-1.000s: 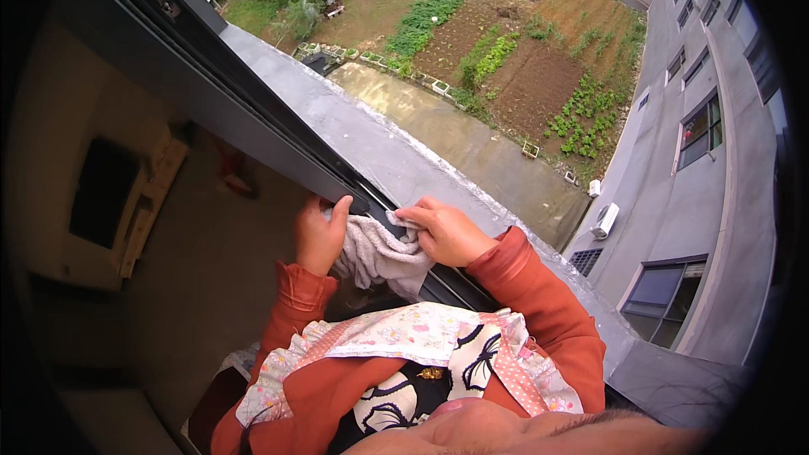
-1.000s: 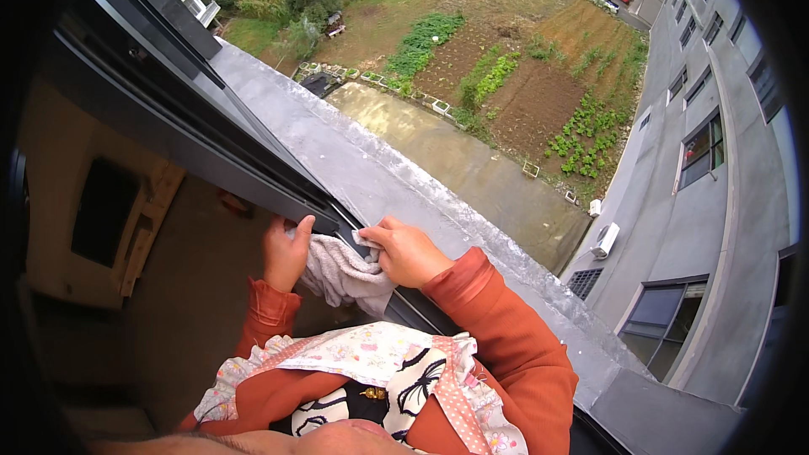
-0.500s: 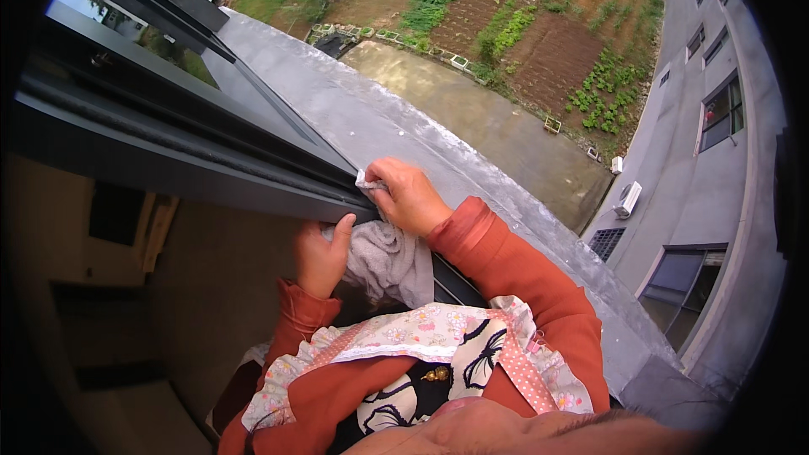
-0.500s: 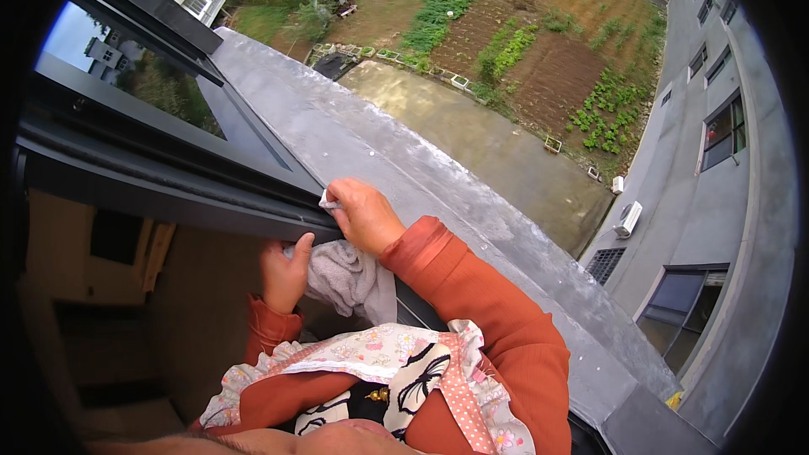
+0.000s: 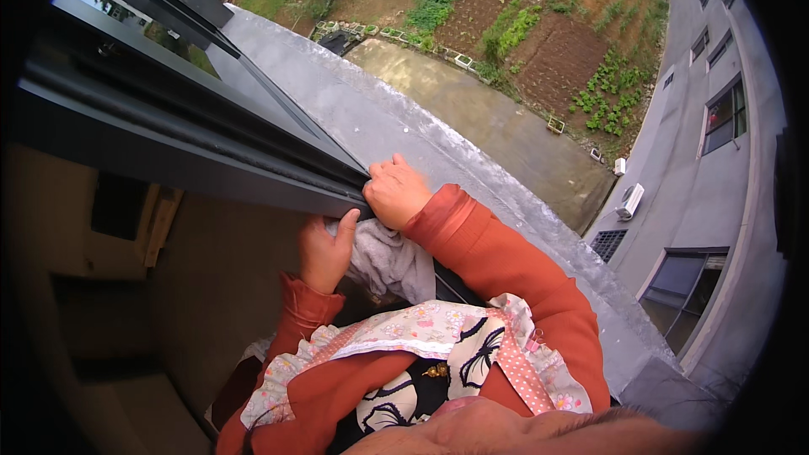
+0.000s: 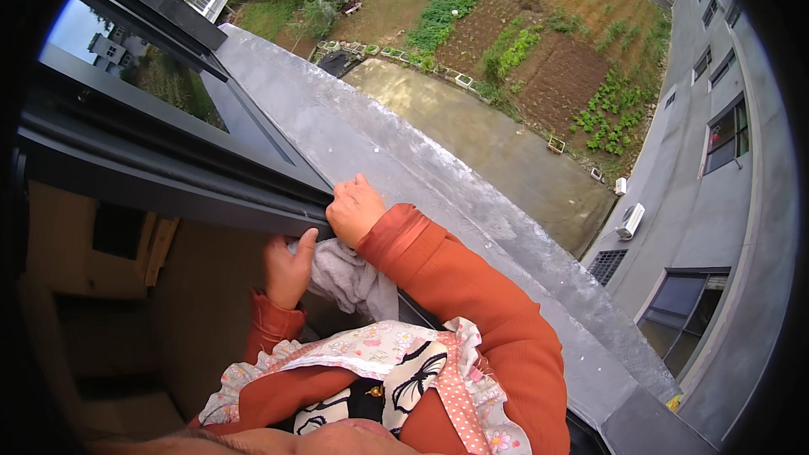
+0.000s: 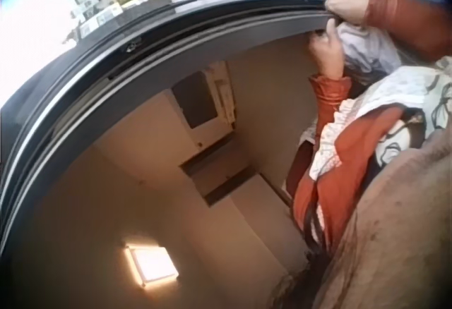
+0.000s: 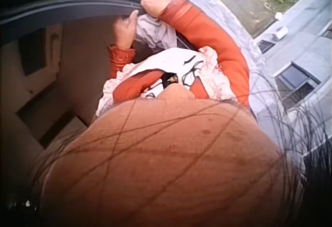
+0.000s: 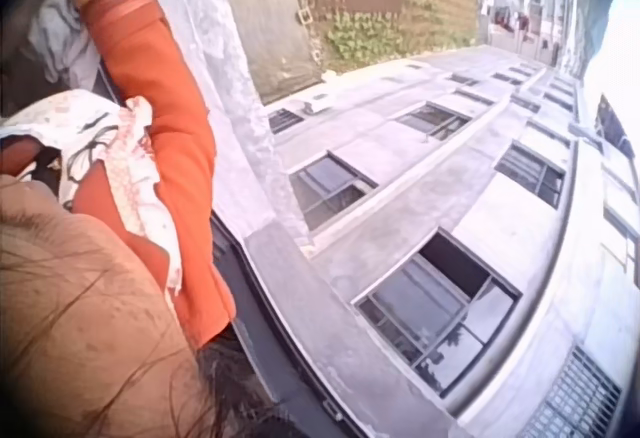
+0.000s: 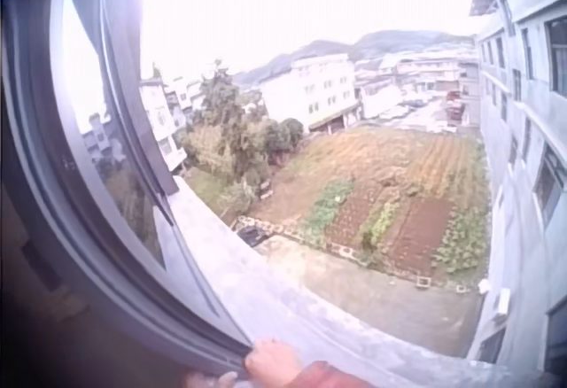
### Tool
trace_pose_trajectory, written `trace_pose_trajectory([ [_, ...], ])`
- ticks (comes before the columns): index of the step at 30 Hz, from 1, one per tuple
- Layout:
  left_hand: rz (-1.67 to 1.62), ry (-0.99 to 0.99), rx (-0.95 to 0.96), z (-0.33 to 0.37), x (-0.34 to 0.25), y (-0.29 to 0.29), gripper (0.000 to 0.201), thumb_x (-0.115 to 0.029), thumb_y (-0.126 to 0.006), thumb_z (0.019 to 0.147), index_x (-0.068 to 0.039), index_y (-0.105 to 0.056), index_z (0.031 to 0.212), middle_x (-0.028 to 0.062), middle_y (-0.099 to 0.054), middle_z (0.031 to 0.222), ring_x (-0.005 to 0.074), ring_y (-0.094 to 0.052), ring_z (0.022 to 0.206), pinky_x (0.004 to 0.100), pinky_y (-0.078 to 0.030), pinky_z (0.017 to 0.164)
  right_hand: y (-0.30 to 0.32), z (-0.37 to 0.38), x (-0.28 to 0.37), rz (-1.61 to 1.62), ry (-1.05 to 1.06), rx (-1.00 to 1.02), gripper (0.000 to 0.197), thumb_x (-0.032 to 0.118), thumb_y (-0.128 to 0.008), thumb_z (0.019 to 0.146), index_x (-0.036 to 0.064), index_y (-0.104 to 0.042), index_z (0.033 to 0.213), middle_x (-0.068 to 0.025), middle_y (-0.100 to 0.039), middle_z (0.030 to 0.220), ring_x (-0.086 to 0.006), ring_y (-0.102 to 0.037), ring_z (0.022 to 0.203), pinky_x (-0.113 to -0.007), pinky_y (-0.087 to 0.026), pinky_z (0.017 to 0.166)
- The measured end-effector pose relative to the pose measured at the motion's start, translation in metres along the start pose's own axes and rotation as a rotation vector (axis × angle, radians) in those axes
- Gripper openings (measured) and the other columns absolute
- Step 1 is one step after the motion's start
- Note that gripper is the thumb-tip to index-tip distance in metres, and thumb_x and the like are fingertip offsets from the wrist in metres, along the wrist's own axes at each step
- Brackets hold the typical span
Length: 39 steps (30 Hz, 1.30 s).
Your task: The person wipes the exterior window frame and sill with a cloth, moving along the frame and repeatedly rubbing the same areas. The person then closes the window and continues wiping the interior frame and sill.
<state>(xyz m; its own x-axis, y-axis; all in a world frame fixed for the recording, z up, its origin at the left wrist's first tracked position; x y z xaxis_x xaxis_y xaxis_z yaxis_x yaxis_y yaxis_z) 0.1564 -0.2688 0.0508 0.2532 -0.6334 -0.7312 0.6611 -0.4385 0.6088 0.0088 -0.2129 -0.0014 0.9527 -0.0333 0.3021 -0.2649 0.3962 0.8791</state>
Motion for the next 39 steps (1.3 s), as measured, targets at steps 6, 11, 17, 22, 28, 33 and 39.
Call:
trace_pose_trajectory([
  [6,0.038,-0.024,0.005,0.003,0.003,0.001,0.032,-0.018,-0.071,0.089,0.004,-0.061,0.109,0.0187,-0.069,0.098,0.0314,-0.067,0.088,0.0380,-0.051,0.079,-0.003,0.002,0.001,-0.014,0.005,-0.042,0.016,0.016,-0.059,0.075,0.0097,-0.068,0.065,-0.0080,-0.056,0.076,-0.0249,-0.058,0.081,-0.038,-0.041,0.078],
  [11,-0.003,-0.015,0.010,-0.001,0.004,0.000,0.033,-0.020,-0.070,0.090,0.005,-0.061,0.109,0.0185,-0.069,0.097,0.0317,-0.067,0.087,0.0379,-0.051,0.079,-0.010,-0.004,0.002,-0.004,0.014,-0.131,0.016,0.016,-0.059,0.076,0.0122,-0.070,0.064,-0.0078,-0.057,0.073,-0.0246,-0.058,0.077,-0.038,-0.039,0.080],
  [17,0.017,-0.010,0.017,0.000,0.000,-0.001,0.033,-0.022,-0.070,0.090,0.004,-0.061,0.108,0.0192,-0.069,0.096,0.0329,-0.067,0.087,0.0378,-0.051,0.078,0.000,-0.001,-0.002,0.020,0.022,0.007,0.014,0.015,-0.060,0.075,0.0119,-0.070,0.066,-0.0086,-0.060,0.075,-0.0254,-0.061,0.079,-0.039,-0.040,0.081],
  [22,0.086,-0.064,0.009,0.003,0.004,-0.001,0.030,-0.018,-0.068,0.091,0.005,-0.061,0.108,0.0169,-0.069,0.097,0.0271,-0.066,0.086,0.0356,-0.051,0.079,0.010,0.001,0.002,0.088,0.003,0.152,0.008,0.012,-0.065,0.065,0.0067,-0.068,0.069,-0.0120,-0.059,0.076,-0.0285,-0.061,0.079,-0.041,-0.040,0.076],
  [28,0.053,-0.048,0.000,0.004,0.007,-0.006,0.032,-0.019,-0.069,0.090,0.004,-0.060,0.109,0.0176,-0.068,0.096,0.0305,-0.066,0.086,0.0372,-0.051,0.077,-0.004,-0.013,-0.004,0.162,-0.095,0.045,0.008,0.012,-0.065,0.065,0.0075,-0.069,0.069,-0.0119,-0.059,0.075,-0.0294,-0.061,0.080,-0.040,-0.040,0.076],
  [33,0.017,-0.068,-0.008,0.004,0.010,-0.008,0.032,-0.019,-0.069,0.090,0.004,-0.059,0.111,0.0178,-0.068,0.097,0.0296,-0.067,0.087,0.0368,-0.052,0.077,0.001,-0.010,0.005,0.033,-0.096,0.029,0.015,0.015,-0.059,0.076,0.0097,-0.071,0.069,-0.0104,-0.060,0.074,-0.0281,-0.062,0.078,-0.042,-0.040,0.077],
  [39,0.039,-0.071,-0.004,0.005,0.005,-0.005,0.033,-0.017,-0.069,0.090,0.005,-0.058,0.113,0.0177,-0.069,0.098,0.0273,-0.068,0.089,0.0357,-0.052,0.078,-0.007,-0.014,0.005,0.034,-0.113,0.011,0.012,0.013,-0.059,0.075,0.0088,-0.070,0.073,-0.0118,-0.060,0.077,-0.0284,-0.062,0.078,-0.042,-0.040,0.077],
])
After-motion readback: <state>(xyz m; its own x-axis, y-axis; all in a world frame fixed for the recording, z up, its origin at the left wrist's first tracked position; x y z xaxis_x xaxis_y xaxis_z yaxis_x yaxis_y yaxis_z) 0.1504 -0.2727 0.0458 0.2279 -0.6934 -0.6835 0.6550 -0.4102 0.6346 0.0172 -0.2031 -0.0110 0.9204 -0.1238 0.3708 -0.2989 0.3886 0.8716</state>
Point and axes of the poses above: each hand's wrist, its own z-axis towards the middle knuckle, its own y-axis out of the back of the hand, x = y × z, the point moved 2 cm from there along z, towards the middle knuckle
